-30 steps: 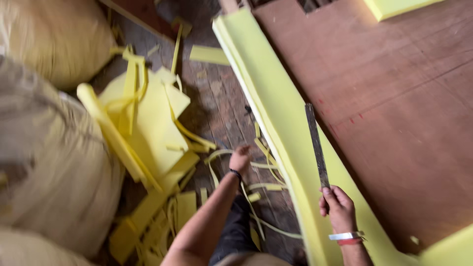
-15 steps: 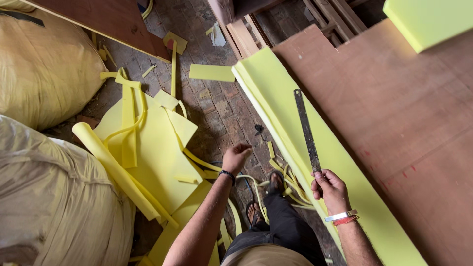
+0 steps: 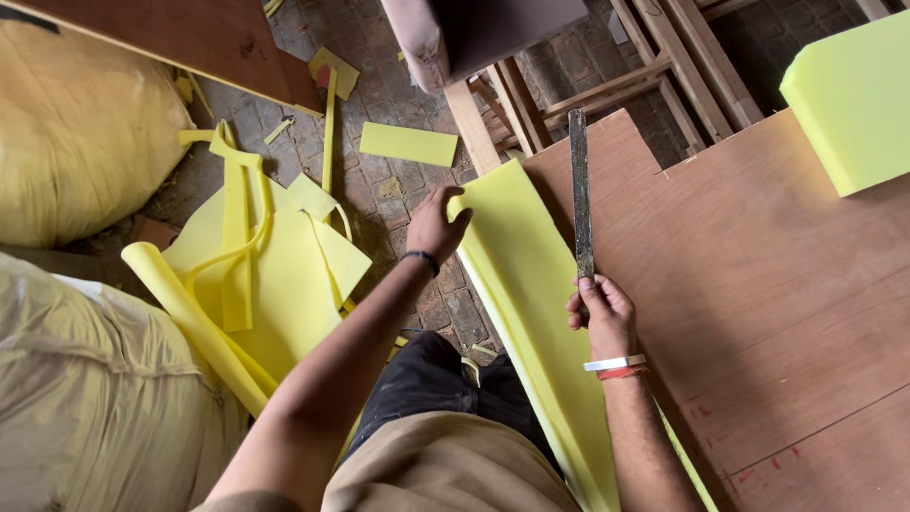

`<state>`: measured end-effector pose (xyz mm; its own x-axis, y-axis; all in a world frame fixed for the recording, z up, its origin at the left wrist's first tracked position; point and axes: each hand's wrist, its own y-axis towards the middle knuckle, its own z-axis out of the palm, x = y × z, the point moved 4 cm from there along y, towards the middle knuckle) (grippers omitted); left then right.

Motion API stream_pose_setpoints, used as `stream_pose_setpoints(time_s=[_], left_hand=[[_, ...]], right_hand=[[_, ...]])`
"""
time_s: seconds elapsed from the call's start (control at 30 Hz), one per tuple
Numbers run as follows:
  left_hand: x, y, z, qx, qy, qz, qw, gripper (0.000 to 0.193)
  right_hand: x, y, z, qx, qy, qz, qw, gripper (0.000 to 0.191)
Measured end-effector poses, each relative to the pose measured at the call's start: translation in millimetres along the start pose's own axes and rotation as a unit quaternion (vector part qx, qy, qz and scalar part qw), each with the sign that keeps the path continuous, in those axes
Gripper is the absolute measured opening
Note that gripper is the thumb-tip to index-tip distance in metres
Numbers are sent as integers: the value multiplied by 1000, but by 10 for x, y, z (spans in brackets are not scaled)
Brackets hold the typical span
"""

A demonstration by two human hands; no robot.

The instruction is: The person cuts a yellow foam sheet with a hand saw along a marked line on a plywood panel, lifts the cut piece away, and sets it aside. They then apply hot glue with a glue gun along the foam edge and press the foam pieces together, smoothing the joint by hand.

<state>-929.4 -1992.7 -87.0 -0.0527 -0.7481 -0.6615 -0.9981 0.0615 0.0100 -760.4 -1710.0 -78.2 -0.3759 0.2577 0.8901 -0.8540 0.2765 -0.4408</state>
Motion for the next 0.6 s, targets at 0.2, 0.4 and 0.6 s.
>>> stream_pose_setpoints(time_s=[0.2,0.4,0.6], left_hand=[[-52,978,527,190,-15,18,982,51],[247,1509,749,342,-5,32,939,52],[524,1809,901,559,-153,51,813,49]], right_hand=[[114,146,118,-59,1,11,998,20],[280,300,578,-190,8,-12,982,20],[387,352,1614,-326,83,-19,942,17]])
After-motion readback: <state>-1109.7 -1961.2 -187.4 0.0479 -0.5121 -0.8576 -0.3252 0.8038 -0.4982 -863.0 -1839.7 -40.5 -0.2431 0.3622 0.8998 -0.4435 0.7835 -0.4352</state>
